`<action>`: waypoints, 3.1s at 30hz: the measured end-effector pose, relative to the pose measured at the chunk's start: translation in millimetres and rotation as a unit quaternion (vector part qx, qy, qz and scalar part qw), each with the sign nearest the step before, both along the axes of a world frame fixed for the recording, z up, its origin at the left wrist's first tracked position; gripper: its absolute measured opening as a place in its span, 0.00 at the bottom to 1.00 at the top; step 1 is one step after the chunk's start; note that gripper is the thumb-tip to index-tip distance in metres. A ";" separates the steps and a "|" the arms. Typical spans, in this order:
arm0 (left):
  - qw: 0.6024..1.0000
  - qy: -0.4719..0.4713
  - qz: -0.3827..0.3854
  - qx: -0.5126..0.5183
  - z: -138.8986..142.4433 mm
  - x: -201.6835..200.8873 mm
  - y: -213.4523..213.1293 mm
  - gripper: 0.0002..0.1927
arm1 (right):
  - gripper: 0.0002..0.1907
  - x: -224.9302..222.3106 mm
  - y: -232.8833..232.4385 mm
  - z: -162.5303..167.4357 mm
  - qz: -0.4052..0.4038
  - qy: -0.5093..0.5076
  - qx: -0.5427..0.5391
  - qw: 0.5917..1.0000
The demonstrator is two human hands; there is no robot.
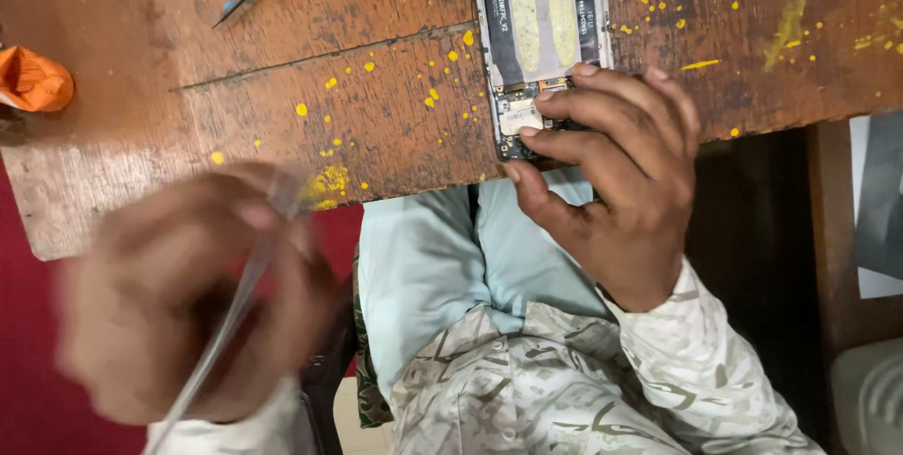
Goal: The person uses tweezers to manipulate small components on a disassembled smartphone motherboard, carefully adjusting connectors and parts on the circuit board.
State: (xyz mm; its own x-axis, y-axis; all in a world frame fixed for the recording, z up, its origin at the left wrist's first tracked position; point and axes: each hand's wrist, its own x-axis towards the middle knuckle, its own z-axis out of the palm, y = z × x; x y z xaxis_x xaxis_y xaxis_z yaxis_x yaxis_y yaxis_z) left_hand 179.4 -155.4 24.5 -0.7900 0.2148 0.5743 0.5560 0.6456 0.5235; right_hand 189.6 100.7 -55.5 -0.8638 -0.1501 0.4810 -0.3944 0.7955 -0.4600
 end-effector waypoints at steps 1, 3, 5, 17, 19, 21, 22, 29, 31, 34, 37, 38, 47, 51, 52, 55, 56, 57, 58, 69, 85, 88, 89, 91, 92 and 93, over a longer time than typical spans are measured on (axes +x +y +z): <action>0.994 -0.019 -0.069 0.081 -10.8 3.6 3.6 0.12 | 0.10 -1.5 1.0 3.5 0.010 -0.001 0.002 1.000; 0.959 -0.103 -0.171 0.201 -30.9 5.9 8.7 0.12 | 0.10 -4.8 3.8 11.2 0.028 -0.007 0.006 1.000; 0.936 -0.157 -0.227 0.218 -43.9 1.2 12.2 0.11 | 0.10 -6.7 5.9 18.5 0.034 -0.022 0.009 0.999; 0.926 -0.128 -0.335 0.118 -40.0 -37.6 16.8 0.13 | 0.12 -10.2 5.9 18.8 0.019 -0.042 -0.012 0.999; 0.928 -0.128 -0.332 0.111 -44.8 -35.2 14.0 0.13 | 0.13 -9.5 7.3 16.7 0.019 -0.044 -0.010 0.999; 0.932 -0.119 -0.328 0.104 -46.6 -34.1 13.2 0.14 | 0.13 -9.1 8.2 14.9 0.016 -0.045 -0.004 0.999; 0.933 -0.115 -0.326 0.100 -46.1 -34.3 14.1 0.14 | 0.13 -8.5 8.5 14.6 0.015 -0.047 -0.003 0.999; 0.937 -0.107 -0.318 0.101 -40.1 -36.9 21.2 0.15 | 0.13 -9.5 8.5 13.9 0.016 -0.048 0.000 0.999; 0.931 -0.104 -0.334 0.106 -42.1 -37.7 19.9 0.15 | 0.13 -9.6 8.4 14.4 0.017 -0.050 0.000 0.999; 0.928 -0.107 -0.339 0.113 -44.2 -37.5 18.3 0.15 | 0.12 -9.3 8.6 15.4 0.016 -0.052 0.001 0.998; 0.929 -0.117 -0.334 0.110 -42.6 -36.8 19.2 0.15 | 0.12 -9.1 8.3 16.0 0.015 -0.051 0.003 0.999; 0.929 -0.117 -0.333 0.109 -41.6 -36.6 19.9 0.15 | 0.12 -9.2 8.2 16.0 0.016 -0.050 0.004 0.999; 0.931 -0.116 -0.330 0.103 -41.2 -36.7 20.5 0.15 | 0.12 -9.1 9.0 14.1 0.023 -0.039 0.021 0.999; 0.935 -0.112 -0.321 0.100 -41.7 -36.3 21.4 0.15 | 0.11 -9.1 12.1 10.7 0.044 -0.017 0.035 0.998; 0.937 -0.111 -0.316 0.098 -41.7 -36.3 21.9 0.15 | 0.11 -9.4 13.2 9.6 0.052 -0.007 0.040 0.998; 0.936 -0.105 -0.319 0.103 -42.1 -36.3 22.5 0.15 | 0.13 -10.6 16.3 6.5 0.075 0.023 0.061 0.995; 0.937 -0.106 -0.317 0.103 -42.3 -36.0 22.2 0.15 | 0.14 -11.0 17.1 5.6 0.080 0.032 0.072 0.994; 0.937 -0.107 -0.316 0.102 -42.6 -35.6 21.9 0.15 | 0.14 -11.3 18.2 5.2 0.085 0.041 0.084 0.992; 0.938 -0.108 -0.314 0.102 -43.0 -35.4 21.7 0.15 | 0.15 -11.6 19.7 5.3 0.096 0.044 0.091 0.990; 0.935 -0.118 -0.314 0.118 -42.8 -35.8 21.6 0.14 | 0.17 -17.6 29.4 8.0 0.151 0.061 0.133 0.978; 0.934 -0.109 -0.314 0.127 -45.8 -34.3 19.5 0.15 | 0.16 -15.5 41.1 -8.3 0.173 0.089 0.158 0.968; 0.938 -0.103 -0.310 0.115 -45.8 -33.4 18.6 0.15 | 0.17 -13.4 43.2 -13.6 0.176 0.086 0.135 0.971; 0.939 -0.102 -0.309 0.113 -45.5 -33.4 18.6 0.15 | 0.17 -12.7 43.6 -15.0 0.174 0.087 0.134 0.972; 0.939 -0.102 -0.309 0.108 -44.4 -33.7 19.3 0.15 | 0.17 -11.0 44.1 -16.7 0.169 0.086 0.131 0.973; 0.938 -0.101 -0.313 0.112 -43.8 -34.2 20.2 0.15 | 0.17 -10.3 44.3 -17.1 0.167 0.084 0.130 0.974; 0.936 -0.101 -0.317 0.114 -43.2 -34.9 21.1 0.15 | 0.16 -10.0 44.2 -17.4 0.166 0.082 0.129 0.974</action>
